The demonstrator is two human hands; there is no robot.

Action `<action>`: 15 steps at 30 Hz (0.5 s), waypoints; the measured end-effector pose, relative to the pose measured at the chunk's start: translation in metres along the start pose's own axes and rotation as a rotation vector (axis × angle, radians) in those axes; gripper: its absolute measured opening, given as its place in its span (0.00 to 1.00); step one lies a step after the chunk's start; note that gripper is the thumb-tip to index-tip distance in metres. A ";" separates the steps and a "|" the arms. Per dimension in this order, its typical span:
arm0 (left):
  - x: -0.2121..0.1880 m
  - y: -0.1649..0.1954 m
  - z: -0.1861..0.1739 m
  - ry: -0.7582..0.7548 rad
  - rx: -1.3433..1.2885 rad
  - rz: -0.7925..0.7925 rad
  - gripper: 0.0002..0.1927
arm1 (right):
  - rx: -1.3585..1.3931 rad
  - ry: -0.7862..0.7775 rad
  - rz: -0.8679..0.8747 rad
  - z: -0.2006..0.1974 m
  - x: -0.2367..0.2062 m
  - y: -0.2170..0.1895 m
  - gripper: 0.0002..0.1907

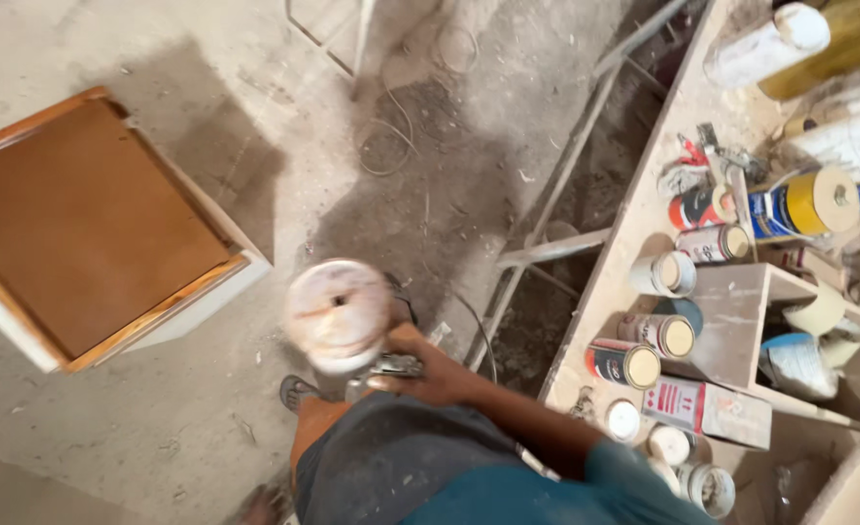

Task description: The person uses a spray gun to apply a brown finish to small wooden furniture pieces. They repeatedly pick up a piece, spray both sides, and place it back down. Another person occasionally assists by handing over pieces. The person also refills the spray gun from a container of finish.

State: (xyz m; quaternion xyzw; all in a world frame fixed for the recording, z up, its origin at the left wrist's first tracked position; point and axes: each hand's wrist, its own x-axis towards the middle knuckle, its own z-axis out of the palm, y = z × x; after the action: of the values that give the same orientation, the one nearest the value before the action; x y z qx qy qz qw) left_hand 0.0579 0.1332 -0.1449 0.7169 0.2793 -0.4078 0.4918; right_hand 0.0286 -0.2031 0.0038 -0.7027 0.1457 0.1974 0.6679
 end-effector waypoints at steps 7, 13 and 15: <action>-0.040 -0.051 -0.141 0.126 -0.380 -0.070 0.30 | 0.286 0.354 -0.165 0.088 -0.080 0.033 0.19; -0.044 -0.076 -0.132 -0.038 0.084 0.105 0.25 | 0.158 0.629 0.091 0.108 -0.112 0.054 0.25; -0.047 -0.080 -0.125 -0.066 1.026 0.506 0.23 | 0.087 0.531 0.113 0.118 -0.118 0.058 0.13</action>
State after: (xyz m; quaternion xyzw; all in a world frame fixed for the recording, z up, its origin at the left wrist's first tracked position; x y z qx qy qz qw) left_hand 0.0082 0.2789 -0.1197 0.8953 -0.1501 -0.3827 0.1718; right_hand -0.1121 -0.0966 0.0049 -0.6913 0.3630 0.0369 0.6236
